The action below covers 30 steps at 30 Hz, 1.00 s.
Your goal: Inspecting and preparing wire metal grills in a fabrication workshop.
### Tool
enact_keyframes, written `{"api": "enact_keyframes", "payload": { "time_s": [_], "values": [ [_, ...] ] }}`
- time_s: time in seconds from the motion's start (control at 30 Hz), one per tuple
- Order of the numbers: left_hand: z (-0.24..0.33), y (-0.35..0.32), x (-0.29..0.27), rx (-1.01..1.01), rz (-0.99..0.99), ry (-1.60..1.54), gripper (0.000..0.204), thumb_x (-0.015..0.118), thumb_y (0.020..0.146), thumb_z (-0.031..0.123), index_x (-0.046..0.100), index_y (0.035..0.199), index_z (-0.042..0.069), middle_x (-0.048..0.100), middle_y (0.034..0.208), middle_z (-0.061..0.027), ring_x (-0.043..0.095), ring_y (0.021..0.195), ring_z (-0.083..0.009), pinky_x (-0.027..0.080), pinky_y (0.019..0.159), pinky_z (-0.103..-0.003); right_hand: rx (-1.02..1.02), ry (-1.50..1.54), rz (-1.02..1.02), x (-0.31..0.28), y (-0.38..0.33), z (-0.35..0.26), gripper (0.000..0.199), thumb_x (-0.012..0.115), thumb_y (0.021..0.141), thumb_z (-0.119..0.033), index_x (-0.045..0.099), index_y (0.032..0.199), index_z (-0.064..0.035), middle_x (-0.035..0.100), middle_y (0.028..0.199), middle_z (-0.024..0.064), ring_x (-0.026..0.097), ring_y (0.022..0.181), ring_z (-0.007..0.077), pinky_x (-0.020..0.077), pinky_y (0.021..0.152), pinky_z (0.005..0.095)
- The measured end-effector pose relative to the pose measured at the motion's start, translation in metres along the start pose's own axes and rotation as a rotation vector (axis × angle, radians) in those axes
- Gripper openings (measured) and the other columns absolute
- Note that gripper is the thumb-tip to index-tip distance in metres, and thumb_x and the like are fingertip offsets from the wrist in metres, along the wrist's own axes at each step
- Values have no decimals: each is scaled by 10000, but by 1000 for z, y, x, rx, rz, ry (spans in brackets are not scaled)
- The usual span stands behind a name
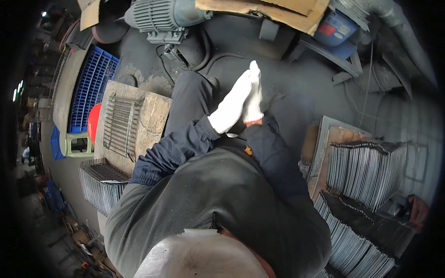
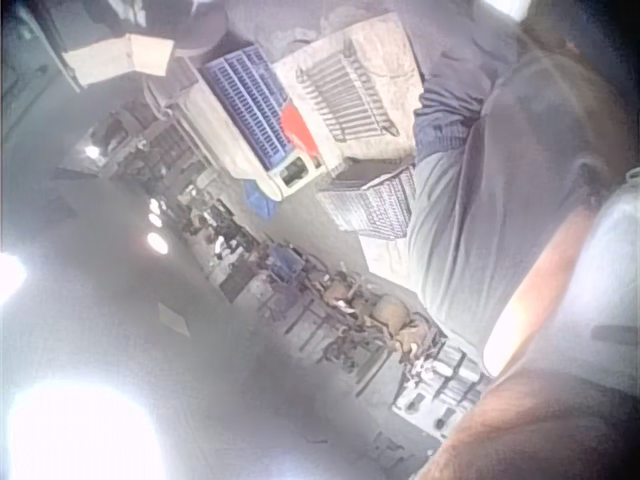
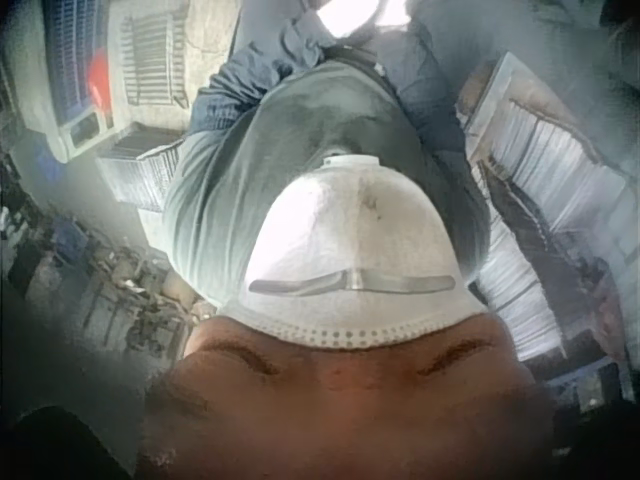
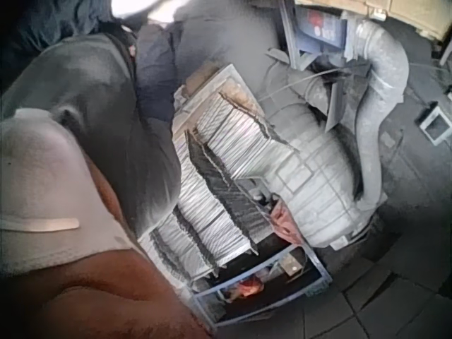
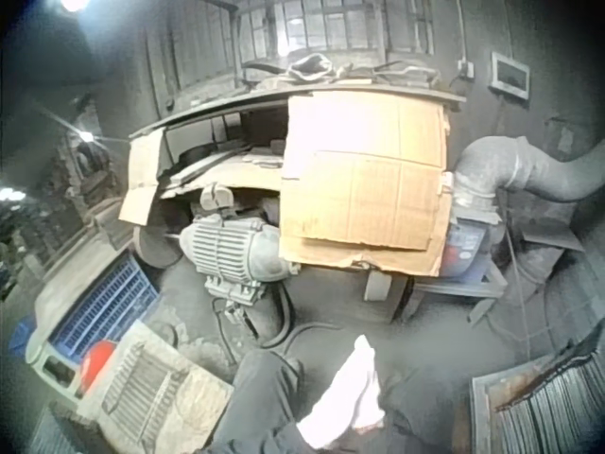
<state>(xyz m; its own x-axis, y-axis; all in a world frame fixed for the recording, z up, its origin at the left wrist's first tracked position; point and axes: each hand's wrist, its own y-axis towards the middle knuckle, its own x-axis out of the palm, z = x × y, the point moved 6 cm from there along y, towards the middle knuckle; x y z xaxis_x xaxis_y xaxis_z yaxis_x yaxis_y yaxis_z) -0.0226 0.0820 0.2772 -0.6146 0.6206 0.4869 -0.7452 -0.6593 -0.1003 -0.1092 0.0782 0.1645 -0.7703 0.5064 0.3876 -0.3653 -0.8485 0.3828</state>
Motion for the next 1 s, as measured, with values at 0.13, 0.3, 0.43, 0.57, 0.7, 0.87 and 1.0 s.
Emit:
{"api": "enact_keyframes", "payload": {
  "time_s": [0.13, 0.3, 0.43, 0.57, 0.7, 0.87, 1.0],
  "values": [
    [-25, -22, -36, 192, 135, 724, 559, 778, 987, 284, 553, 1402, -15, 659, 1317, -161, 652, 1228, -207, 515, 1060, -347, -331, -1448, 777, -2, 4, -22, 444, 556, 1073, -561, 445, 882, -176, 453, 830, -24, 461, 735, 133, 429, 646, 286],
    [25, -35, -7, 457, 95, 1106, 342, 844, 880, 231, 715, 1137, 47, 714, 1082, -119, 718, 957, -254, 574, 866, -361, -552, -2478, 642, 18, -1, -33, 513, 648, 1015, -531, 663, 1302, -106, 651, 1122, 52, 581, 848, 192, 504, 816, 347],
    [23, -32, -10, 644, -81, 1294, 296, 818, 867, 192, 744, 1130, 78, 727, 1021, -127, 726, 889, -311, 587, 808, -371, -103, -3718, 228, 4, 13, 18, 420, 634, 969, -444, 701, 1233, -124, 710, 1165, 141, 670, 1068, 335, 465, 996, 551],
    [-3, -30, -24, 629, -152, 1300, 314, 785, 876, 142, 743, 1184, 98, 740, 1014, -119, 739, 905, -286, 591, 794, -351, 1230, -3845, 617, -23, -6, -16, 417, 590, 939, -468, 713, 1216, -181, 714, 1223, 120, 657, 1196, 315, 397, 1042, 632],
    [-7, -33, -18, 665, -216, 1379, 341, 767, 880, 136, 736, 1217, 97, 743, 1071, -128, 743, 902, -281, 591, 791, -352, 1231, -3888, 690, -28, -7, -14, 404, 573, 946, -458, 742, 1187, -182, 711, 1214, 118, 658, 1191, 297, 403, 1046, 615],
    [-15, -24, -25, 665, -214, 1633, 249, 699, 892, 102, 714, 1140, 86, 727, 1019, -166, 716, 815, -292, 580, 706, -356, 1075, -3906, 824, -35, 10, -19, 408, 574, 949, -461, 741, 1188, -176, 714, 1211, 119, 662, 1185, 301, 412, 1041, 607],
    [-54, 2, -91, -579, -187, 264, 308, 587, 974, 94, 698, 1255, 32, 702, 932, -26, 615, 639, -113, 534, 552, -248, 966, -3901, 908, -33, 16, -26, 411, 575, 952, -463, 741, 1189, -171, 717, 1208, 120, 665, 1180, 305, 419, 1038, 600]
  ]
}}
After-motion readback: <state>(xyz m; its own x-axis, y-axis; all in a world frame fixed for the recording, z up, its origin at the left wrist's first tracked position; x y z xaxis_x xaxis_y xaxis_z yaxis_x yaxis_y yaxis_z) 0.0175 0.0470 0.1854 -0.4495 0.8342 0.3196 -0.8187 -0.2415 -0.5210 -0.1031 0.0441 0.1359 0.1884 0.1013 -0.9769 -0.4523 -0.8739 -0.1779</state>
